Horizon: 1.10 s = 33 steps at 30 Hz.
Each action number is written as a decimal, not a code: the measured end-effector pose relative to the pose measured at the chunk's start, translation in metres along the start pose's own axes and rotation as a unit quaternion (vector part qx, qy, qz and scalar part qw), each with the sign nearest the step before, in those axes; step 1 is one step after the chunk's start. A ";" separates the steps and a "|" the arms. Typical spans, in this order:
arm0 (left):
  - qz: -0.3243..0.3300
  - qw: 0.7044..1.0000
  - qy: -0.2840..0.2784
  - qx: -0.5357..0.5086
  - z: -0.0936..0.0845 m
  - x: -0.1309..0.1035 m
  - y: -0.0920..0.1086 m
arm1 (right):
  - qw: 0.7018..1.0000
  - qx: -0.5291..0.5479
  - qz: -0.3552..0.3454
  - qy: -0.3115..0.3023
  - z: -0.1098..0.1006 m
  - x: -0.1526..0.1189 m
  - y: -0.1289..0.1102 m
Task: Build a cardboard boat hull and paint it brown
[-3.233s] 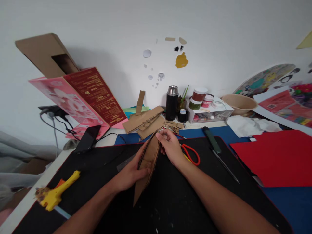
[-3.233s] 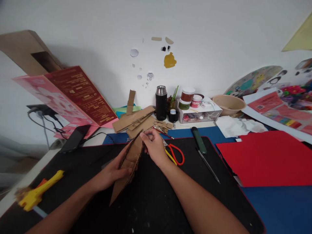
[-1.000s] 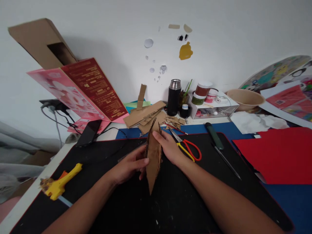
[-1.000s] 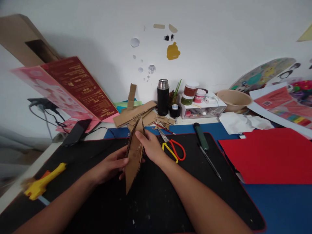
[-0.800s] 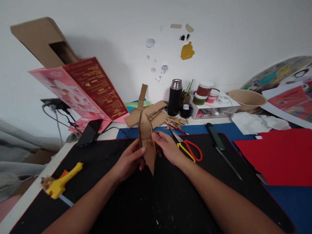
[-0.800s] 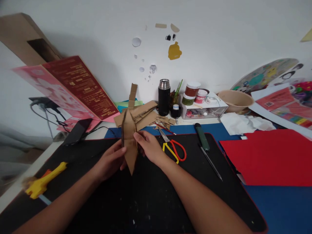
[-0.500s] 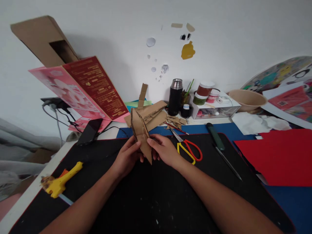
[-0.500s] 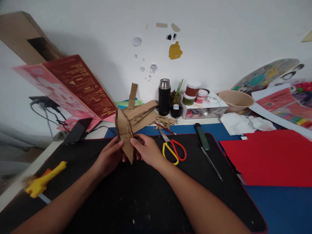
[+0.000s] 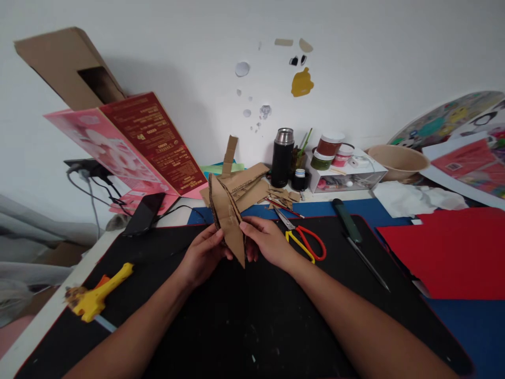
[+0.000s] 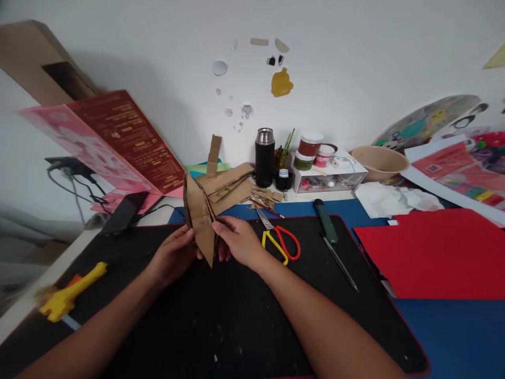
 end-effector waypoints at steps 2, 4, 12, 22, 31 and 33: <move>0.005 1.000 0.001 0.009 0.001 0.000 0.000 | 1.000 -0.002 0.003 -0.001 0.000 0.000 0.001; 0.014 1.000 0.006 0.020 0.002 -0.001 0.000 | 1.000 0.000 0.003 0.000 0.000 0.001 0.002; 0.052 0.997 0.033 0.057 0.010 -0.002 0.003 | 1.000 0.008 0.003 0.009 0.003 0.001 0.007; 0.113 0.984 0.127 0.056 -0.002 0.001 0.008 | 0.998 0.019 0.041 -0.054 0.006 -0.001 0.008; 0.133 0.974 0.166 0.075 -0.005 0.002 0.013 | 0.997 -0.019 0.046 -0.061 0.008 -0.003 0.010; 0.139 0.973 0.166 0.085 -0.005 0.001 0.013 | 0.997 -0.023 0.044 -0.054 0.008 -0.003 0.009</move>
Point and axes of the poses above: each hand's wrist, its own x-axis towards the middle knuckle, its own z-axis out of the palm, y = z × x, the point moved 3 cm from there along x, towards the middle knuckle, and after that the axes turned 1 degree about x, right-handed, at the moved point
